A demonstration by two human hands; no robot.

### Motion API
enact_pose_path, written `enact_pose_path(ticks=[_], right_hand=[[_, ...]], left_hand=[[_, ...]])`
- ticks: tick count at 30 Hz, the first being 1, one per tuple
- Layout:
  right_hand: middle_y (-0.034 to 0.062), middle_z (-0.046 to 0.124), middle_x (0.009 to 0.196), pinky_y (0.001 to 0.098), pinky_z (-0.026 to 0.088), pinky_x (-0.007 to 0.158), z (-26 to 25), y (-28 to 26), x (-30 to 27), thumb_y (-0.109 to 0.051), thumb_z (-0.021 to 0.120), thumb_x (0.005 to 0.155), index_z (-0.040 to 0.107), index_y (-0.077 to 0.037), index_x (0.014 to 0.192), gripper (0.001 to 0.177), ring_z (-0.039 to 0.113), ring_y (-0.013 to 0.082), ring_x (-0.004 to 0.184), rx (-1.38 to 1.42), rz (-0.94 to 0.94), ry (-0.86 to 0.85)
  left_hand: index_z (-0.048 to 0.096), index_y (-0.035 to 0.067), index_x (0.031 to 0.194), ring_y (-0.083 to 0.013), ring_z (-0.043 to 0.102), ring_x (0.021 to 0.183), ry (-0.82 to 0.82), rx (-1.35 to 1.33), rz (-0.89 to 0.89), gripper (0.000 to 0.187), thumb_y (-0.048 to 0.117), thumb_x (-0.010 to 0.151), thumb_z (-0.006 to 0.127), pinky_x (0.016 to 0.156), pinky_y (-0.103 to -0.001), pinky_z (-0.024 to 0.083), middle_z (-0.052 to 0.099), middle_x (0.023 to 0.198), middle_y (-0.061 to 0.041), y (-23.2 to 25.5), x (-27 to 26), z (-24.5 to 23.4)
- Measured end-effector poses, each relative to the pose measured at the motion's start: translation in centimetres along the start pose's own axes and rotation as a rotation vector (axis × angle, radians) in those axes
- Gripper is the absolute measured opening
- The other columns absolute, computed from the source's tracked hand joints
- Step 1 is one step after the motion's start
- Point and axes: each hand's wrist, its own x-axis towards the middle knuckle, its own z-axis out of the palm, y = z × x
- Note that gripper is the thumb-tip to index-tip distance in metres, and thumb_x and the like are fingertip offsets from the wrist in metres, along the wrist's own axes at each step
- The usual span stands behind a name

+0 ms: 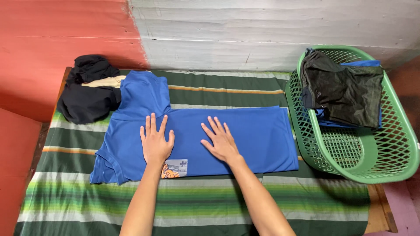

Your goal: Folding a blue t-shirt on a flat surface.

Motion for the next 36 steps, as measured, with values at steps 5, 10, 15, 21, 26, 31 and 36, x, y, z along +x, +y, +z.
enact_pose_path(ticks=[5, 10, 15, 21, 26, 31, 36], right_hand=[[0.0086, 0.022, 0.170, 0.0513, 0.014, 0.126, -2.1, 9.0, -1.7, -0.057, 0.051, 0.096, 0.037, -0.025, 0.158, 0.072, 0.017, 0.0295, 0.159, -0.132, 0.246, 0.052], [0.0163, 0.005, 0.171, 0.0532, 0.009, 0.120, -0.8, 20.0, -3.9, -0.057, 0.036, 0.102, 0.019, -0.012, 0.162, 0.077, 0.005, 0.0320, 0.156, -0.158, 0.583, 0.098], [0.0183, 0.019, 0.170, 0.0566, 0.011, 0.126, 0.2, 8.4, 0.1, -0.039, 0.055, 0.099, 0.026, -0.006, 0.163, 0.077, 0.015, 0.0376, 0.158, 0.024, 0.367, 0.307], [0.0129, 0.026, 0.168, 0.0559, 0.017, 0.123, 2.0, -2.1, 3.3, -0.045, 0.055, 0.099, 0.039, -0.020, 0.157, 0.065, 0.020, 0.0330, 0.155, 0.023, -0.074, 0.025], [0.0090, 0.022, 0.169, 0.0548, 0.016, 0.124, -0.5, 6.9, 0.7, -0.050, 0.052, 0.097, 0.037, -0.019, 0.157, 0.069, 0.016, 0.0294, 0.158, -0.086, 0.271, 0.082], [0.0143, 0.017, 0.171, 0.0592, 0.014, 0.121, 2.0, 12.9, -1.7, -0.045, 0.048, 0.104, 0.031, -0.009, 0.161, 0.070, 0.013, 0.0332, 0.158, -0.193, 0.418, 0.221], [0.0144, 0.030, 0.167, 0.0571, 0.016, 0.123, 0.2, 5.2, -1.8, -0.039, 0.053, 0.101, 0.045, -0.014, 0.155, 0.059, 0.022, 0.0335, 0.156, -0.073, 0.180, 0.191]], left_hand=[[0.047, 0.027, 0.154, -0.0318, 0.023, 0.154, -0.013, -0.012, -0.016, 0.063, 0.042, 0.094, 0.054, 0.122, -0.053, 0.019, 0.030, 0.166, -0.015, 0.3, 0.3, -0.7], [0.048, 0.027, 0.153, -0.0318, 0.023, 0.154, -0.016, -0.015, -0.016, 0.063, 0.042, 0.093, 0.054, 0.122, -0.054, 0.019, 0.030, 0.166, -0.015, 0.2, 0.3, -0.5], [0.047, 0.026, 0.154, -0.0324, 0.022, 0.154, -0.022, -0.020, -0.016, 0.063, 0.042, 0.093, 0.054, 0.122, -0.054, 0.019, 0.029, 0.166, -0.016, 0.3, 0.3, -0.6], [0.046, 0.026, 0.155, -0.0322, 0.022, 0.154, -0.029, -0.021, -0.014, 0.063, 0.041, 0.094, 0.053, 0.122, -0.054, 0.018, 0.028, 0.166, -0.016, 0.2, 0.3, -0.5], [0.046, 0.026, 0.154, -0.0324, 0.022, 0.154, -0.031, -0.012, -0.011, 0.063, 0.042, 0.094, 0.053, 0.122, -0.054, 0.018, 0.028, 0.166, -0.016, 0.2, 0.2, -0.6], [0.046, 0.026, 0.154, -0.0318, 0.022, 0.155, -0.032, -0.005, -0.002, 0.063, 0.042, 0.094, 0.053, 0.122, -0.054, 0.018, 0.028, 0.166, -0.016, 0.1, 0.3, -0.4], [0.045, 0.026, 0.155, -0.0325, 0.021, 0.154, -0.029, -0.003, -0.004, 0.064, 0.042, 0.094, 0.052, 0.122, -0.054, 0.017, 0.027, 0.166, -0.016, -0.1, 0.2, 0.0]])
